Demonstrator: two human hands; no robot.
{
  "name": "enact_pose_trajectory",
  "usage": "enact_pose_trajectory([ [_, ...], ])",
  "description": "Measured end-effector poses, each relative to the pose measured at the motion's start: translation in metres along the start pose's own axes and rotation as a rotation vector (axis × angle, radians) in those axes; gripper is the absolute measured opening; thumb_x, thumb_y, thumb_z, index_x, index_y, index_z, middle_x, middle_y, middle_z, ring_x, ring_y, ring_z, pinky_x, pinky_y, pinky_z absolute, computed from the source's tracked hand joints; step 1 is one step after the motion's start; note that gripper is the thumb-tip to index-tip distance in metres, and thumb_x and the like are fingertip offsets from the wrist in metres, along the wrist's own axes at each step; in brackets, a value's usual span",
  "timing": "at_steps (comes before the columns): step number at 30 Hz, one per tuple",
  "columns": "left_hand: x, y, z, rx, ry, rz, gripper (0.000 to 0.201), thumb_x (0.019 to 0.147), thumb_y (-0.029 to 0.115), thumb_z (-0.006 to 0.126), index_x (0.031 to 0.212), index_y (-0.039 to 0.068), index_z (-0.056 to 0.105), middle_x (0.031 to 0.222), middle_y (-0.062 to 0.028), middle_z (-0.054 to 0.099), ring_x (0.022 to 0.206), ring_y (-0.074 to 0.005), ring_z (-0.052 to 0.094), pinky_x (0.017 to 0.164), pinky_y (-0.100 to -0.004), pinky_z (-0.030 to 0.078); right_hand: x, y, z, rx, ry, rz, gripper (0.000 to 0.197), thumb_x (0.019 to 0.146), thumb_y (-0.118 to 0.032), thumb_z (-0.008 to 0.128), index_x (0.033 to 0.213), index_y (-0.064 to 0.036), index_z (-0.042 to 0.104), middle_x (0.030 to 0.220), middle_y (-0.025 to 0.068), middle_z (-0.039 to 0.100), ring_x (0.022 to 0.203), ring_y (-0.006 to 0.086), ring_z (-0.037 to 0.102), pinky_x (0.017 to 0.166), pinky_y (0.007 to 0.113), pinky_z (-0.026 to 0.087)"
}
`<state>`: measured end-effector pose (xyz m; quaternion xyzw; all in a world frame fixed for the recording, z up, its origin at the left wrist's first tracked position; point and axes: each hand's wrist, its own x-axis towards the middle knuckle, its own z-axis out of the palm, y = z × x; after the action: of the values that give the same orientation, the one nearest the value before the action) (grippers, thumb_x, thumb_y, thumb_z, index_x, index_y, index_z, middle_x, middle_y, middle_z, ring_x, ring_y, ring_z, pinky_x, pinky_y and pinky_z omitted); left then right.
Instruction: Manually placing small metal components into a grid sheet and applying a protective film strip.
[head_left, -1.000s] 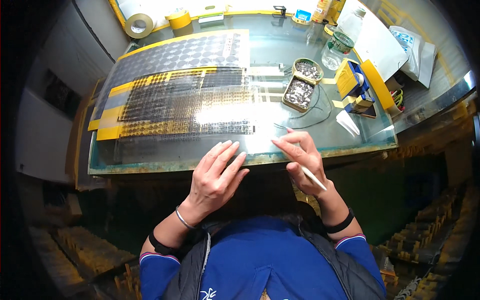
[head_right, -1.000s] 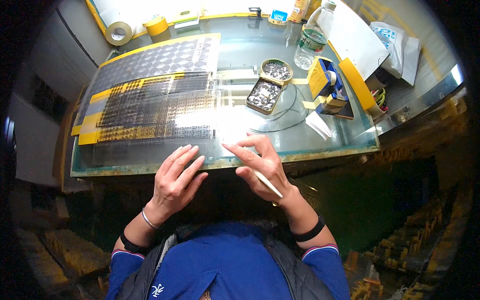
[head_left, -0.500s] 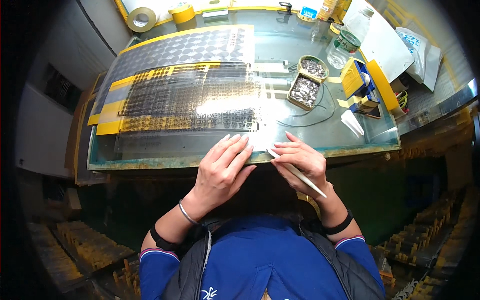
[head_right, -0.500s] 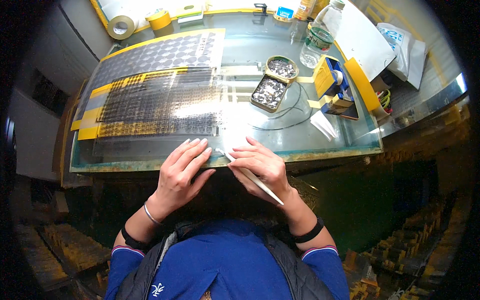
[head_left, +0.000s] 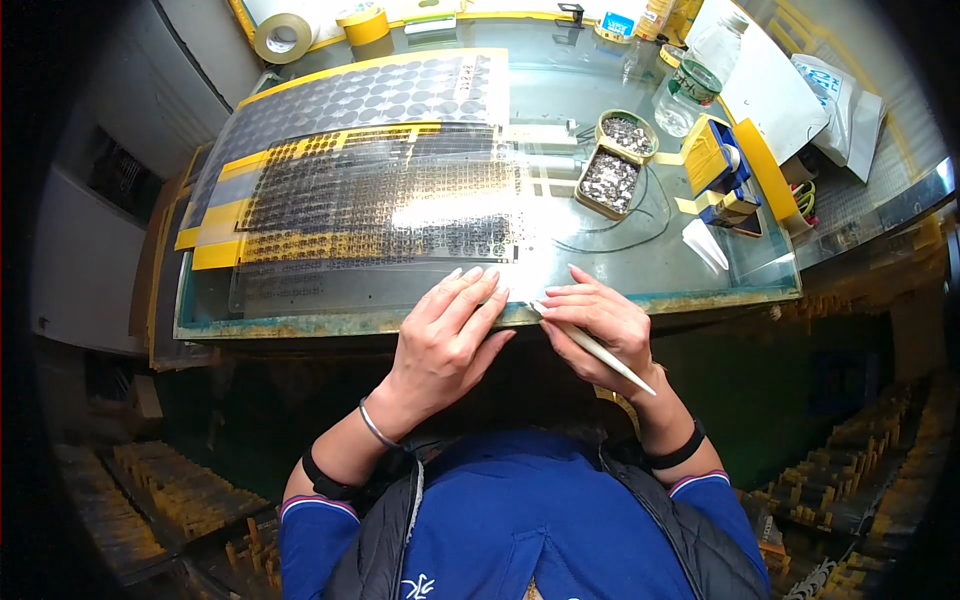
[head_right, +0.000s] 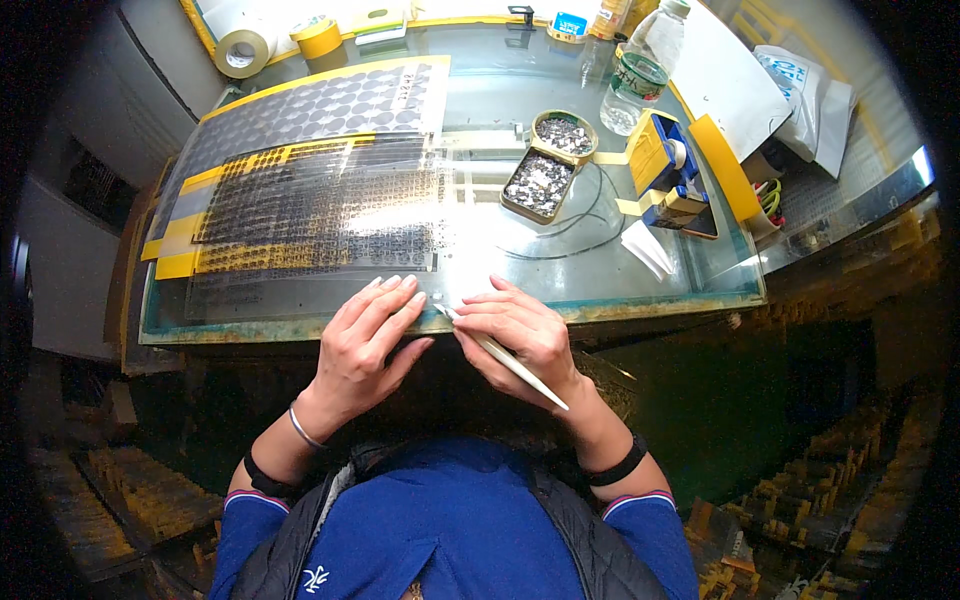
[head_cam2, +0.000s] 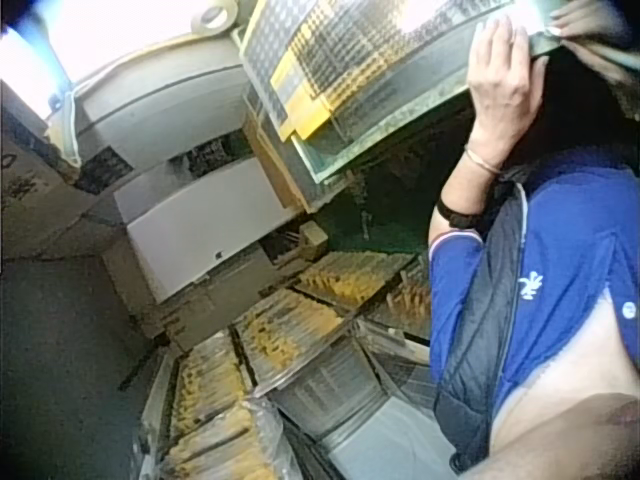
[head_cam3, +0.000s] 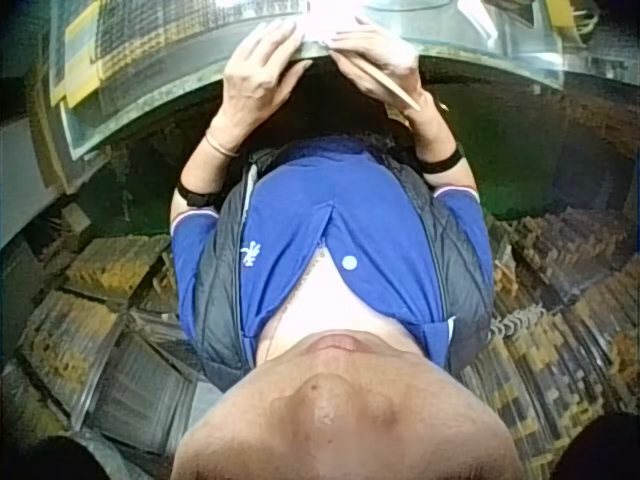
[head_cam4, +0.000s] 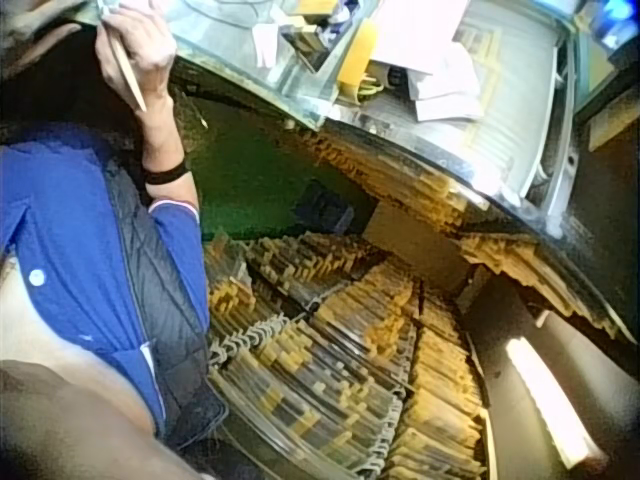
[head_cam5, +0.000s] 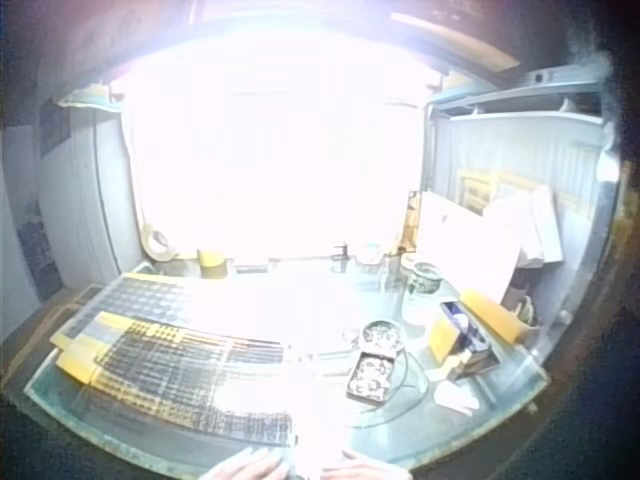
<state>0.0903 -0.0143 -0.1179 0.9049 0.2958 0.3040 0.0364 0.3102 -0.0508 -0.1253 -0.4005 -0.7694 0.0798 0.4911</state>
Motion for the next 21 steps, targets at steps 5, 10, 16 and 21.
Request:
enact_pose_trajectory([
  [5, 0.000, 0.000, 0.000, 0.001, 0.001, 0.001, 0.049, 0.075, 0.016, 0.077, 0.120, 0.001, 0.062, 0.126, -0.0147, 0.060, 0.118, -0.0321, 0.057, 0.103, -0.0434, 0.044, 0.000, 0.001, 0.000, -0.002, -0.001, 0.000, 0.020, 0.072, 0.000, 0.076, 0.091, -0.0058, 0.070, 0.091, 0.0092, 0.072, 0.092, 0.0234, 0.071, 0.097, 0.045, 0.050],
  [10, 0.000, 0.000, -0.001, -0.002, 0.005, 0.001, 0.049, 0.075, 0.016, 0.077, 0.120, 0.002, 0.063, 0.125, -0.0145, 0.060, 0.118, -0.0319, 0.057, 0.103, -0.0435, 0.044, 0.002, 0.001, 0.000, 0.003, -0.012, -0.007, 0.021, 0.072, 0.001, 0.076, 0.091, -0.0063, 0.070, 0.091, 0.0080, 0.072, 0.089, 0.0232, 0.071, 0.096, 0.046, 0.051],
  [16, 0.002, -0.001, 0.000, -0.010, 0.012, -0.002, 0.049, 0.073, 0.017, 0.078, 0.117, 0.002, 0.064, 0.124, -0.0139, 0.061, 0.116, -0.0312, 0.058, 0.101, -0.0420, 0.046, -0.001, 0.003, 0.003, -0.039, -0.003, -0.047, 0.021, 0.070, 0.001, 0.075, 0.089, -0.0071, 0.069, 0.089, 0.0074, 0.072, 0.087, 0.0232, 0.071, 0.094, 0.048, 0.052],
  [21, 0.006, -0.002, 0.001, -0.090, 0.084, -0.024, 0.041, 0.066, 0.013, 0.078, 0.104, 0.002, 0.066, 0.116, -0.0141, 0.065, 0.108, -0.0311, 0.062, 0.095, -0.0407, 0.050, -0.002, 0.000, 0.011, -0.102, 0.036, -0.081, 0.021, 0.069, 0.001, 0.076, 0.087, -0.0074, 0.069, 0.086, 0.0067, 0.071, 0.086, 0.0233, 0.070, 0.092, 0.049, 0.053],
])
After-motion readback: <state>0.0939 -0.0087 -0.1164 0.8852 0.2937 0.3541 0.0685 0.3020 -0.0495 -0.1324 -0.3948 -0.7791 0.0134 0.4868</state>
